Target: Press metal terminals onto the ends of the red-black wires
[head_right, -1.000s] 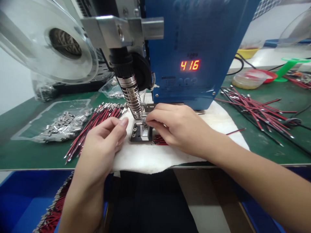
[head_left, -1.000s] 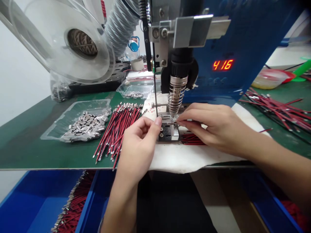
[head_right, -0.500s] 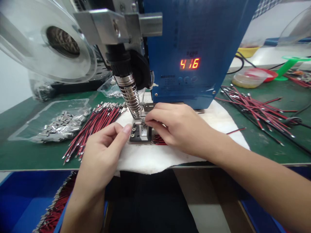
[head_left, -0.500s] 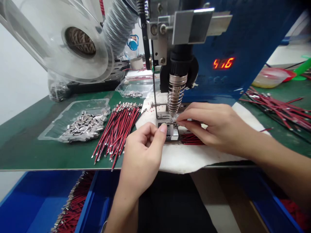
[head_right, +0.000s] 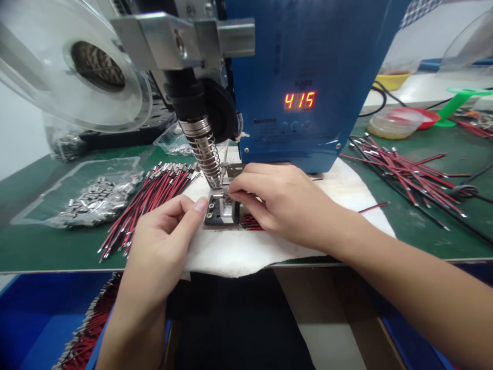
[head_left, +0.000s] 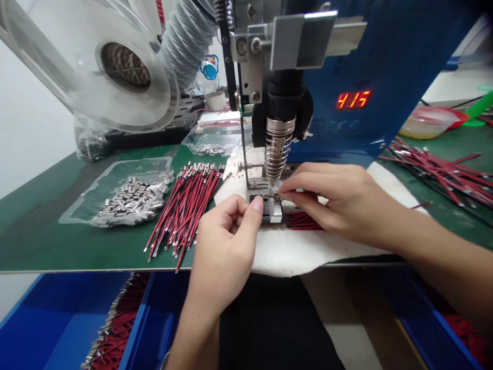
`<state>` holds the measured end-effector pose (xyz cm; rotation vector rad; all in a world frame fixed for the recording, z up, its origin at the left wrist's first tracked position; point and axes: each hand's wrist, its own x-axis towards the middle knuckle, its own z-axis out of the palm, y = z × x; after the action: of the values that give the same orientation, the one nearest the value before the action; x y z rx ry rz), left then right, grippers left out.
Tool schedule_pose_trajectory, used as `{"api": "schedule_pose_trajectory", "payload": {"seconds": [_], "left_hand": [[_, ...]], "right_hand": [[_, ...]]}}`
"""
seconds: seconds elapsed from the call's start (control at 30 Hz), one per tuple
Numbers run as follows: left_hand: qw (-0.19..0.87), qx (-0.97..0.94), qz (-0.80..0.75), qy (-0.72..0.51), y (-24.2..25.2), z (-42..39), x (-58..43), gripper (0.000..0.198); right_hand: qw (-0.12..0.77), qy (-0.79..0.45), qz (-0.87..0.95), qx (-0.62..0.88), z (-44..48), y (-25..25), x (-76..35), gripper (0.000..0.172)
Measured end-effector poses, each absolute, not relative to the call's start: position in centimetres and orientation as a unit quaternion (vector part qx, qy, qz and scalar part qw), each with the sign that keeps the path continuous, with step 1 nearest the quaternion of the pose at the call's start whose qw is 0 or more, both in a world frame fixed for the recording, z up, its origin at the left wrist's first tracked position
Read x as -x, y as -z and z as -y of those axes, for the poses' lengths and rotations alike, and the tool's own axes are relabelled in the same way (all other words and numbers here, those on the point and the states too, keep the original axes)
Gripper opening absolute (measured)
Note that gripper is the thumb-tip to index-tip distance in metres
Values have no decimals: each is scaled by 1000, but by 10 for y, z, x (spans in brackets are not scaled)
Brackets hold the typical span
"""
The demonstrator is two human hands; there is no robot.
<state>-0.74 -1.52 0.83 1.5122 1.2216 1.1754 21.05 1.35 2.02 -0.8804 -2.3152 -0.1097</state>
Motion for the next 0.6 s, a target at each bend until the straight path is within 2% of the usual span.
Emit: {"api": "schedule_pose_trajectory", "payload": {"seconds": [0.6], "left_hand": [[439, -583, -495, -471, -8, 17, 7, 40]], "right_hand": [[323, 42, 884, 336, -14, -20, -210, 18]]}}
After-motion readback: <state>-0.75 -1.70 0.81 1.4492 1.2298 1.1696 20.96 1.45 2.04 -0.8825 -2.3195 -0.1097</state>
